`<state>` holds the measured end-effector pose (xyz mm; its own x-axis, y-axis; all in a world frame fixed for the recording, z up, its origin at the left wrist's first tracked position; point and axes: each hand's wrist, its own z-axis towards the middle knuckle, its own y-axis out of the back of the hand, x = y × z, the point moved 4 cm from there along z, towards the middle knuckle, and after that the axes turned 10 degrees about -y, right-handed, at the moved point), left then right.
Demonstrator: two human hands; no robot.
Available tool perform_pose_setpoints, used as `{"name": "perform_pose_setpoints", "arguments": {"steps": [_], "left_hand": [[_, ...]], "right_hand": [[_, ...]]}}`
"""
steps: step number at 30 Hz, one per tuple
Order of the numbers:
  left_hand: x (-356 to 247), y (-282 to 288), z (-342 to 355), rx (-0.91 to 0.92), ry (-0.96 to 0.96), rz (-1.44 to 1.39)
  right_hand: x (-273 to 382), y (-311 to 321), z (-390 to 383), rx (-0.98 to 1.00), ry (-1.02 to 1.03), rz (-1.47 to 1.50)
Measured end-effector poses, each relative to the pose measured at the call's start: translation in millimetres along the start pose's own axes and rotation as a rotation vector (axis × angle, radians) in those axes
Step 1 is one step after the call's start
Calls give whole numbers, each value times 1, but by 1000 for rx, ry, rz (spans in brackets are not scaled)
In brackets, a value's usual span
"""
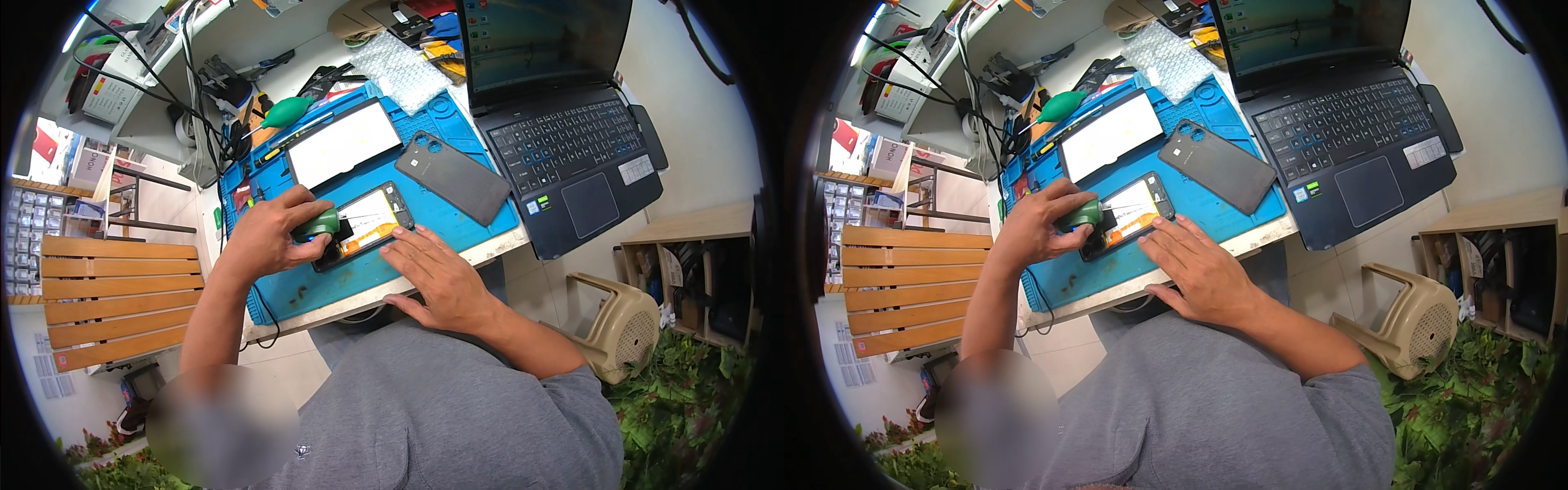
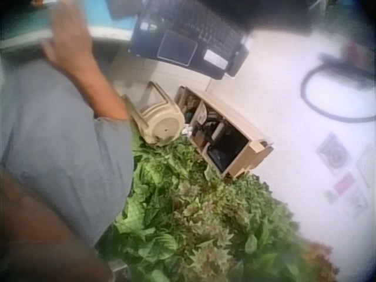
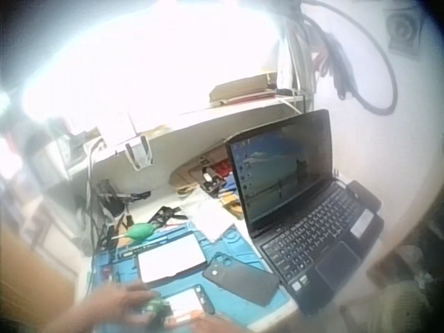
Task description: The person uses a screwdriver to remove screws from the back of a mobile phone and pokes at the internal components.
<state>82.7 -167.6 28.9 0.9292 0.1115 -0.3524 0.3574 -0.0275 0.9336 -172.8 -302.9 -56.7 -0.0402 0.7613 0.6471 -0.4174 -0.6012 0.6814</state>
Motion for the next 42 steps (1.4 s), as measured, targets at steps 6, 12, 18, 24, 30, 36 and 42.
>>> {"name": "perform_pose_setpoints", "arguments": {"steps": [6,12,18,24,30,36,42], "left_hand": [[1,-9,-6,-46,16,-56],[-25,-23,-23,-140,104,-24],[-43,-39,-36,-237,163,9],[-45,-41,-37,-258,173,23],[-45,-43,-38,-272,187,13],[-49,-41,-39,-271,185,9],[-47,-42,-38,-277,189,21]], "right_hand": [[0,1,1,2,6,-1],[0,1,0,5,0,-5],[1,1,0,11,8,8],[0,0,0,21,20,-4],[2,2,0,-3,10,-5],[2,2,1,8,7,-3],[1,2,1,9,3,-2]]}}
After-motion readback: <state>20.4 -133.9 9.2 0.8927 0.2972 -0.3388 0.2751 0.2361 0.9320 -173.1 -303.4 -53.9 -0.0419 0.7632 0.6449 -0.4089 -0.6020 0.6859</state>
